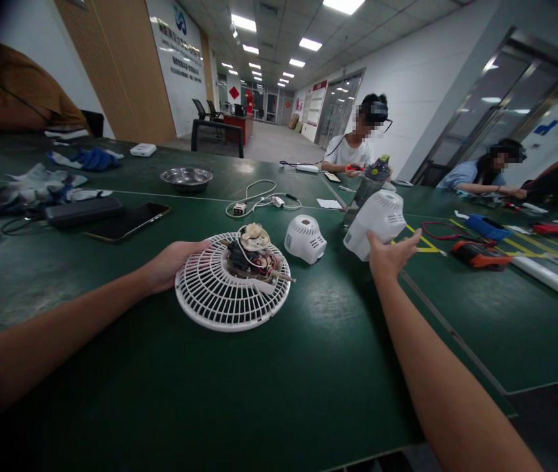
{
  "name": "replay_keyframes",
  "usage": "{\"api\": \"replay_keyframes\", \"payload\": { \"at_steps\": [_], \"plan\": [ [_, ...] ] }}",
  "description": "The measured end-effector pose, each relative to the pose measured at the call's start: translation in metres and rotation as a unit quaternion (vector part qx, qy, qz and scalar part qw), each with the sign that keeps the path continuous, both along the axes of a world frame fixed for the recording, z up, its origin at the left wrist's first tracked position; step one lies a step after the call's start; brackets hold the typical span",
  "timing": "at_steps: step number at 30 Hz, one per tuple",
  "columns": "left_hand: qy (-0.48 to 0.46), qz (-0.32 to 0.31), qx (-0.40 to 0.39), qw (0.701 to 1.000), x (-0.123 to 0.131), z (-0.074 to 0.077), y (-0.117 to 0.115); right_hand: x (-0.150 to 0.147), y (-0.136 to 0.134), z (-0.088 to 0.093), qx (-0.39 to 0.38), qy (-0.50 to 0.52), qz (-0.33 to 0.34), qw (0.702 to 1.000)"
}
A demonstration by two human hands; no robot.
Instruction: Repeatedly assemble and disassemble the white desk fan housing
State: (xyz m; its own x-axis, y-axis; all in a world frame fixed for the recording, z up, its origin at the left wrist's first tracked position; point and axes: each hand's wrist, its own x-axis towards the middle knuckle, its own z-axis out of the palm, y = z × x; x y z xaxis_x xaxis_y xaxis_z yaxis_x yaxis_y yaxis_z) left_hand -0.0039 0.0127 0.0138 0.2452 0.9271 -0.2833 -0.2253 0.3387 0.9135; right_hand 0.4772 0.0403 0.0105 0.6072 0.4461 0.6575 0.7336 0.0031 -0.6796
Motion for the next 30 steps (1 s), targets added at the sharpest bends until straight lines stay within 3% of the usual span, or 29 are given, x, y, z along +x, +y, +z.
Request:
{"api": "replay_keyframes", "payload": {
  "at_steps": [2,4,10,14,17,20,23,25,27,29,30],
  "plan": [
    [0.002,0.002,-0.001,1.0,0.001,0.002,-0.001,-0.014,-0.007,0.01,0.067,-0.068,-0.026,0.995],
    [0.005,0.006,-0.004,1.0,0.002,0.004,-0.002,-0.032,-0.014,0.017,0.091,-0.141,0.021,0.986],
    [0.006,0.005,0.0,1.0,0.003,0.003,-0.002,-0.087,-0.021,0.017,0.03,-0.209,0.192,0.958],
    [0.01,0.012,0.001,1.0,0.004,0.003,-0.001,-0.105,-0.021,0.004,-0.102,-0.174,0.287,0.937],
    [0.021,0.022,-0.001,1.0,0.007,0.005,-0.002,-0.11,-0.02,-0.003,-0.193,-0.153,0.318,0.916],
    [0.036,0.03,0.006,0.999,0.01,0.008,-0.006,-0.111,-0.018,-0.003,-0.221,-0.072,0.305,0.924],
    [0.055,0.035,0.028,0.997,0.011,0.008,-0.008,-0.115,-0.019,0.002,-0.19,0.115,0.312,0.924],
    [0.072,0.026,0.066,0.995,0.01,0.005,-0.008,-0.122,-0.022,0.007,-0.173,0.282,0.358,0.873],
    [0.107,0.022,0.118,0.987,0.006,0.001,-0.006,-0.133,-0.028,0.013,-0.169,0.406,0.42,0.794],
    [0.164,0.027,0.173,0.971,0.002,-0.003,-0.004,-0.147,-0.035,0.017,-0.159,0.454,0.471,0.739],
    [0.196,0.026,0.2,0.96,0.0,-0.005,-0.004,-0.154,-0.039,0.018,-0.143,0.455,0.488,0.731]
  ]
}}
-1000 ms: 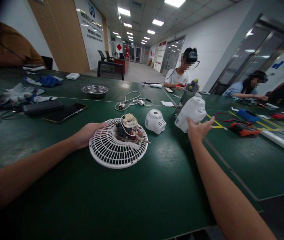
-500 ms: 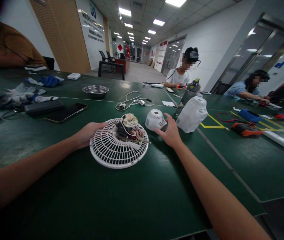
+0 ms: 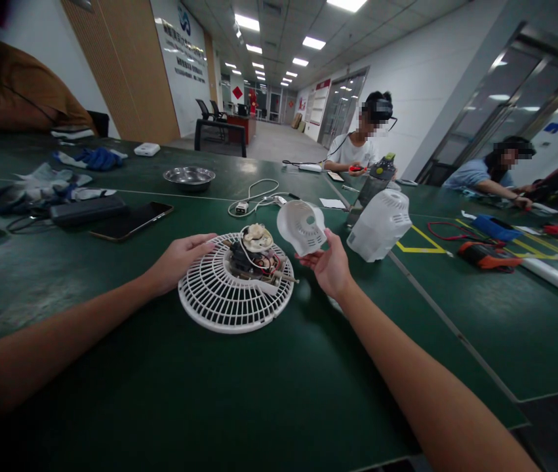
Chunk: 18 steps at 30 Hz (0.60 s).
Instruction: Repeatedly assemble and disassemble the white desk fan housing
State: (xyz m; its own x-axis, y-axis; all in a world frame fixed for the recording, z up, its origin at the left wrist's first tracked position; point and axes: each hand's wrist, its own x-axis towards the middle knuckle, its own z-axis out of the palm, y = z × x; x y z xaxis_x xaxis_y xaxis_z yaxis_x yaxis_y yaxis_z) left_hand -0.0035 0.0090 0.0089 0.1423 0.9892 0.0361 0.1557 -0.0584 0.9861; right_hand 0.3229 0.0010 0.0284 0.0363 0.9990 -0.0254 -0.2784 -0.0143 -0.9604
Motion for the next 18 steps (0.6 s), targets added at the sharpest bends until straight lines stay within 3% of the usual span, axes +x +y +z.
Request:
{"api": "replay_keyframes", "payload": {
  "at_steps": [4,8,11,18],
  "plan": [
    [0.123,-0.012,0.122,0.985,-0.004,0.001,-0.002,-0.024,-0.015,-0.001,0.132,-0.016,-0.016,0.991],
    [0.204,-0.032,0.262,0.943,-0.004,0.008,-0.008,-0.032,-0.029,-0.001,0.22,-0.144,0.024,0.965],
    [0.215,-0.059,0.28,0.934,-0.003,0.013,-0.011,-0.029,-0.035,0.003,0.27,-0.246,0.064,0.928],
    [0.214,-0.092,0.292,0.928,0.005,0.02,-0.016,-0.027,-0.038,0.008,0.359,-0.396,0.073,0.842]
  ]
}}
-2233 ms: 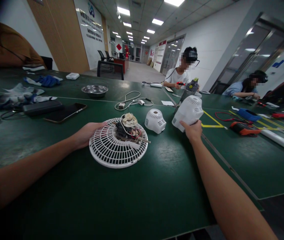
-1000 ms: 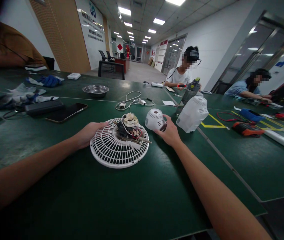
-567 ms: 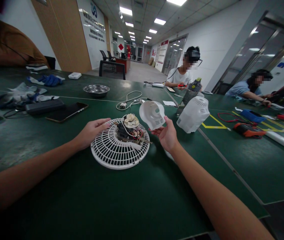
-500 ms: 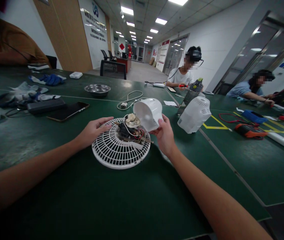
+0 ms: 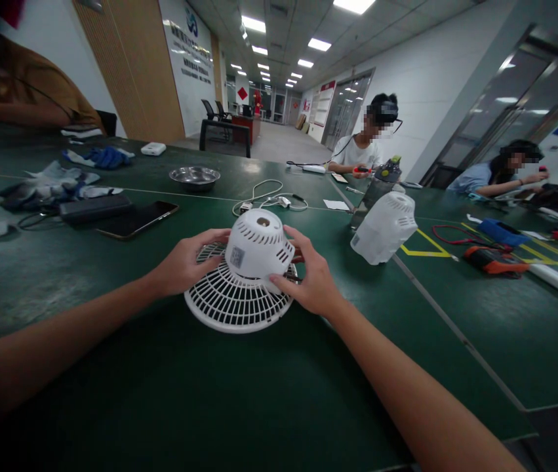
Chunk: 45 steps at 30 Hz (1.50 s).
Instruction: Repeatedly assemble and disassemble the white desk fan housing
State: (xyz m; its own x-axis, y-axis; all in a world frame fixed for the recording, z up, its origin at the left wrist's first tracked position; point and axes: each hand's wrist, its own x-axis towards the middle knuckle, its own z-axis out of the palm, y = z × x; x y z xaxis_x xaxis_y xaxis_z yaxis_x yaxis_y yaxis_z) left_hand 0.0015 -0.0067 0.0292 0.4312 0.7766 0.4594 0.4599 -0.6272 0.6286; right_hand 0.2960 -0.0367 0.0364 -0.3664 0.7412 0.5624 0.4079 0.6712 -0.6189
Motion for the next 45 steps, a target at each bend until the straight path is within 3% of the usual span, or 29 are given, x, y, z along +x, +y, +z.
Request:
{"api": "replay_keyframes", "payload": {
  "at_steps": [11,20,30,39,45],
  "plan": [
    [0.099,-0.074,0.039,0.992,-0.003,0.011,-0.003,0.004,-0.002,0.001,0.015,-0.026,0.044,0.999],
    [0.119,-0.052,0.006,0.992,0.007,0.017,-0.008,-0.002,-0.008,0.01,-0.025,-0.062,0.039,0.997],
    [0.152,-0.061,0.017,0.986,0.006,0.019,-0.008,-0.002,-0.009,0.009,0.009,-0.097,0.01,0.995],
    [0.154,-0.055,0.022,0.986,0.005,0.022,-0.007,-0.006,-0.01,0.008,0.059,-0.115,-0.021,0.991],
    [0.067,-0.028,-0.015,0.997,0.008,0.025,-0.012,-0.006,-0.017,0.01,-0.005,-0.093,0.052,0.994]
  ]
}}
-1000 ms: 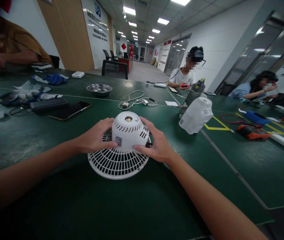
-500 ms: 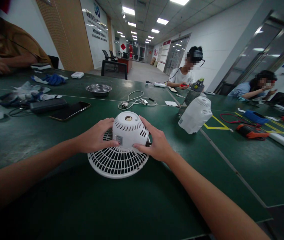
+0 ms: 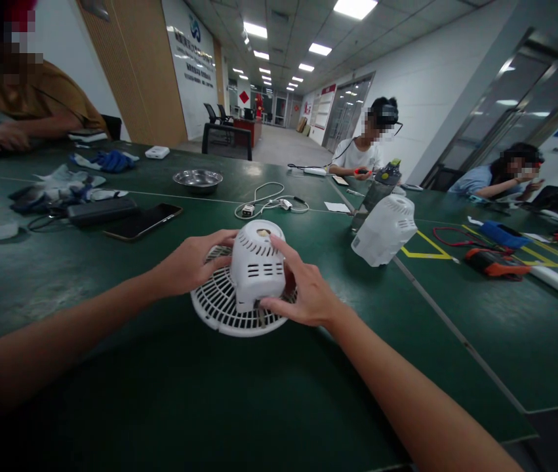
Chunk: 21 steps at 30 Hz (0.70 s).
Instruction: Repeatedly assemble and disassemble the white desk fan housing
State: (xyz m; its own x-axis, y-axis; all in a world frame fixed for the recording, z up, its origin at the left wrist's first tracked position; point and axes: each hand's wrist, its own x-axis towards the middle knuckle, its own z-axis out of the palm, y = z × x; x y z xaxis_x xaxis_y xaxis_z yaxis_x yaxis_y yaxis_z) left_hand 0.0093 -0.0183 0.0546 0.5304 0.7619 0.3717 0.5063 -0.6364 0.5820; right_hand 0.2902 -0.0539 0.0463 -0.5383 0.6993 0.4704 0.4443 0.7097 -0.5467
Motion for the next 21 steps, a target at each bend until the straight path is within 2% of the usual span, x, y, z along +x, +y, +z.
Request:
{"api": "replay_keyframes", "payload": {
  "at_steps": [3,7,12,21],
  "plan": [
    [-0.043,-0.049,-0.016,0.998,-0.001,-0.001,-0.005,-0.003,-0.005,0.001,-0.024,0.007,0.009,1.0],
    [-0.039,-0.119,-0.017,0.992,-0.002,-0.004,-0.01,-0.006,-0.007,0.0,-0.021,0.003,0.015,1.0],
    [-0.029,-0.094,0.035,0.995,0.005,-0.01,-0.011,-0.007,-0.005,0.001,-0.014,-0.011,0.005,1.0],
    [-0.009,-0.073,0.053,0.996,0.007,-0.006,-0.018,-0.008,-0.005,0.004,-0.023,-0.016,0.017,0.999]
  ]
}}
